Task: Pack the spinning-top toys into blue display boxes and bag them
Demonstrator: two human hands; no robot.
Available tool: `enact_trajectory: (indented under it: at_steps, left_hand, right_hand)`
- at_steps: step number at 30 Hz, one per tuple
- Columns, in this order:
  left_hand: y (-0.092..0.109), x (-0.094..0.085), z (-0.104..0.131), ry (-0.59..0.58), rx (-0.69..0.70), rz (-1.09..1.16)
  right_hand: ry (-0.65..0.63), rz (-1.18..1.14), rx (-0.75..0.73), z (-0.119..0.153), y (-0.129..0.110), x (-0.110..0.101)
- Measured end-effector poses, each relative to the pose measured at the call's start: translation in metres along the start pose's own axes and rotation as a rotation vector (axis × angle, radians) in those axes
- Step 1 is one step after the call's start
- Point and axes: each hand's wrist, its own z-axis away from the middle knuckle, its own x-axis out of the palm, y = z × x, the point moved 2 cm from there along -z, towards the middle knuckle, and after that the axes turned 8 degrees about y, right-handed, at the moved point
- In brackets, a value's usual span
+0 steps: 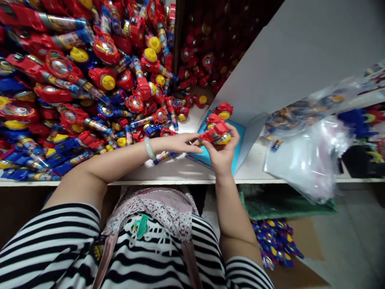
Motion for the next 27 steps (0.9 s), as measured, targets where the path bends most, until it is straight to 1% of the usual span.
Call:
enact_trajectory:
  at_steps: [2, 3, 4, 5, 7, 9, 12, 15, 18, 21, 22, 24, 26, 27]
  left_hand:
    - [0.005, -0.028, 0.011, 0.153, 0.063, -0.356]
    - [0.005, -0.042, 0.017, 0.204, 0.064, -0.557]
    - [0.003, -0.053, 0.024, 0.221, 0.044, -0.761]
    - [-0.002, -0.062, 0.029, 0.206, 0.012, -0.952]
    - [-0.014, -0.068, 0.037, 0.14, -0.051, -1.23]
    - [-0.025, -0.065, 0.04, 0.132, -0.079, -1.353]
    - [-0.033, -0.056, 0.038, 0.168, -0.077, -1.393]
    - [-0.035, -0.053, 0.033, 0.157, -0.07, -1.396]
    - [-0.036, -0.055, 0.031, 0.162, -0.043, -1.4]
    - [-0.038, -0.059, 0.029, 0.17, -0.022, -1.337]
    - [-0.039, -0.061, 0.028, 0.169, -0.026, -1.301]
    - [-0.038, -0.066, 0.026, 0.174, -0.047, -1.213]
    - [-0.036, -0.072, 0.024, 0.216, -0.077, -1.105]
    - [-0.035, -0.075, 0.023, 0.253, -0.096, -1.04]
  right_hand:
    - [0.115, 0.111, -0.099, -0.003, 0.005, -0.022]
    - [0.156, 0.167, -0.144, -0.005, 0.01, -0.032]
    - [0.181, 0.217, -0.177, -0.005, 0.015, -0.039]
    - [0.194, 0.257, -0.202, -0.005, 0.022, -0.044]
    - [0.226, 0.315, -0.243, -0.002, 0.035, -0.042]
    - [0.285, 0.356, -0.282, 0.002, 0.047, -0.032]
    - [0.341, 0.367, -0.31, 0.005, 0.058, -0.014]
    - [0.335, 0.363, -0.305, 0.006, 0.062, -0.005]
    - [0.302, 0.378, -0.343, 0.008, 0.063, -0.005]
    - [0.244, 0.39, -0.416, 0.012, 0.064, -0.007]
    - [0.251, 0.402, -0.434, 0.013, 0.065, -0.009]
    - [0.31, 0.432, -0.446, 0.012, 0.066, -0.011]
    - [0.338, 0.443, -0.455, 0.008, 0.065, -0.011]
    - [0.322, 0.441, -0.468, 0.006, 0.064, -0.011]
